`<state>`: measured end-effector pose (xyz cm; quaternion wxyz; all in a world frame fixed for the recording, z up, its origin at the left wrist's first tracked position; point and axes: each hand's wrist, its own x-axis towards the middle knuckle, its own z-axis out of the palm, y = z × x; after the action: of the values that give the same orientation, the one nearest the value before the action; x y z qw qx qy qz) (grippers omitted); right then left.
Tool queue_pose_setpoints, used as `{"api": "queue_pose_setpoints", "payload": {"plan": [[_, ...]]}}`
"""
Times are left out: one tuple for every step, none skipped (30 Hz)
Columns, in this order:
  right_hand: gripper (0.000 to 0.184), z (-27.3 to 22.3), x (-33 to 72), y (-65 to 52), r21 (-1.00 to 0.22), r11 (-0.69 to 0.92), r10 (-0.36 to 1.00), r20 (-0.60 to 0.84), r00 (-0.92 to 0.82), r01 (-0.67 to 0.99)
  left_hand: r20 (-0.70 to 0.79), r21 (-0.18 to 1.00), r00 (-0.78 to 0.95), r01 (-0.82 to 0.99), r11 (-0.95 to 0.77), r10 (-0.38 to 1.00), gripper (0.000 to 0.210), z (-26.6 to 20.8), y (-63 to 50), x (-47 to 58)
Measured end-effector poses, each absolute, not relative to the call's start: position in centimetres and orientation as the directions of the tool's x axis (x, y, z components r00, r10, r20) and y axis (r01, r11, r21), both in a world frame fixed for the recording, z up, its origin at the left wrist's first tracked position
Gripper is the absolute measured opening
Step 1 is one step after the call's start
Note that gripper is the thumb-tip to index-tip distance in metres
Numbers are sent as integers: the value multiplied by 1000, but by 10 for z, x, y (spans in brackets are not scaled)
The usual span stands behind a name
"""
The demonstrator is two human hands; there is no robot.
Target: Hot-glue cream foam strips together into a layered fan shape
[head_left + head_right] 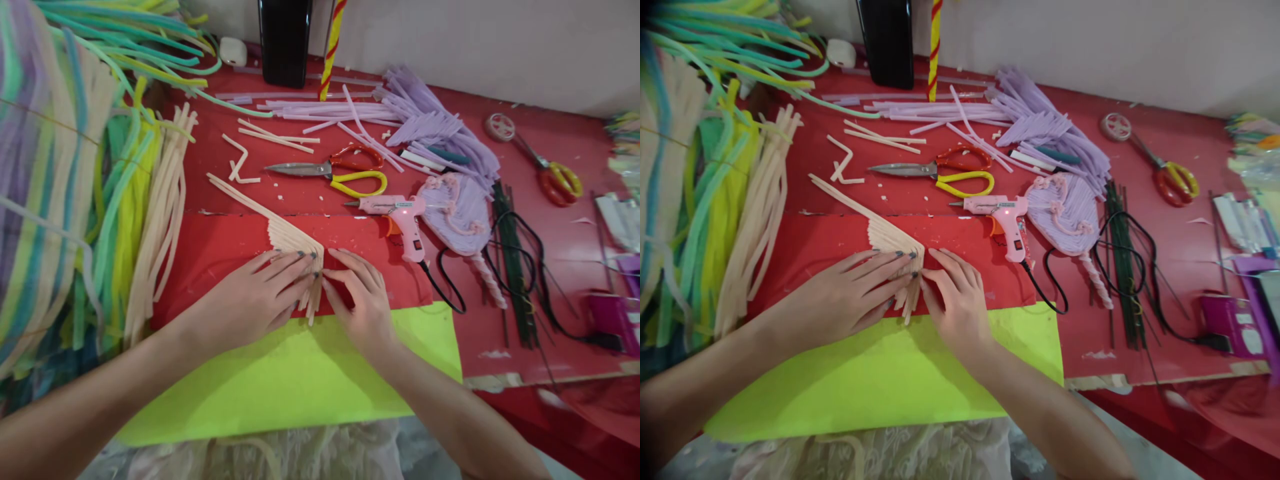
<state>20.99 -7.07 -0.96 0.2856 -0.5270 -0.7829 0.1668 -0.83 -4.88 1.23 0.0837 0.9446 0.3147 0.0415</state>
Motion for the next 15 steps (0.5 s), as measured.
{"api": "queue_pose_setpoints", "payload": {"plan": [[15,-10,210,-71,-562,388,921,272,-280,731,24,185,799,587,-788,601,43,12,-49,-8],[15,-10,210,-71,-561,387,921,272,-278,732,23,186,800,586,-789,600,43,12,-49,-8],[16,-10,209,-71,-558,388,920,273,-279,733,25,188,800,585,-789,599,43,12,-49,-8],[16,-10,209,-71,-554,391,919,276,-281,735,26,190,800,585,-788,600,44,12,-49,-7],[16,-10,209,-71,-548,395,917,279,-284,737,27,191,799,586,-788,601,44,12,-49,-7],[16,-11,209,-71,-543,399,916,283,-286,739,25,191,799,587,-787,601,44,12,-49,-7],[16,-11,209,-71,-540,401,914,285,-288,740,21,189,798,588,-786,602,44,12,-49,-8],[15,-11,210,-71,-538,404,913,285,-291,740,18,187,798,589,-786,602,44,12,-49,-8],[15,-11,210,-71,-539,404,913,285,-291,740,15,184,798,590,-786,602,44,12,-50,-8],[15,-11,210,-71,-543,401,915,282,-290,738,16,182,799,589,-787,601,44,12,-50,-8],[14,-11,210,-71,-549,397,917,280,-286,735,20,182,799,589,-788,602,43,12,-50,-8],[14,-11,210,-70,-556,392,919,278,-280,733,23,182,799,588,-788,601,43,12,-50,-8],[13,-11,210,-70,-561,388,920,279,-274,731,27,184,799,587,-788,601,43,12,-49,-8],[13,-11,209,-70,-562,386,921,281,-270,731,30,187,799,586,-789,601,43,12,-49,-8],[13,-11,209,-70,-560,386,921,284,-268,733,33,189,799,585,-789,601,42,12,-49,-8]]}}
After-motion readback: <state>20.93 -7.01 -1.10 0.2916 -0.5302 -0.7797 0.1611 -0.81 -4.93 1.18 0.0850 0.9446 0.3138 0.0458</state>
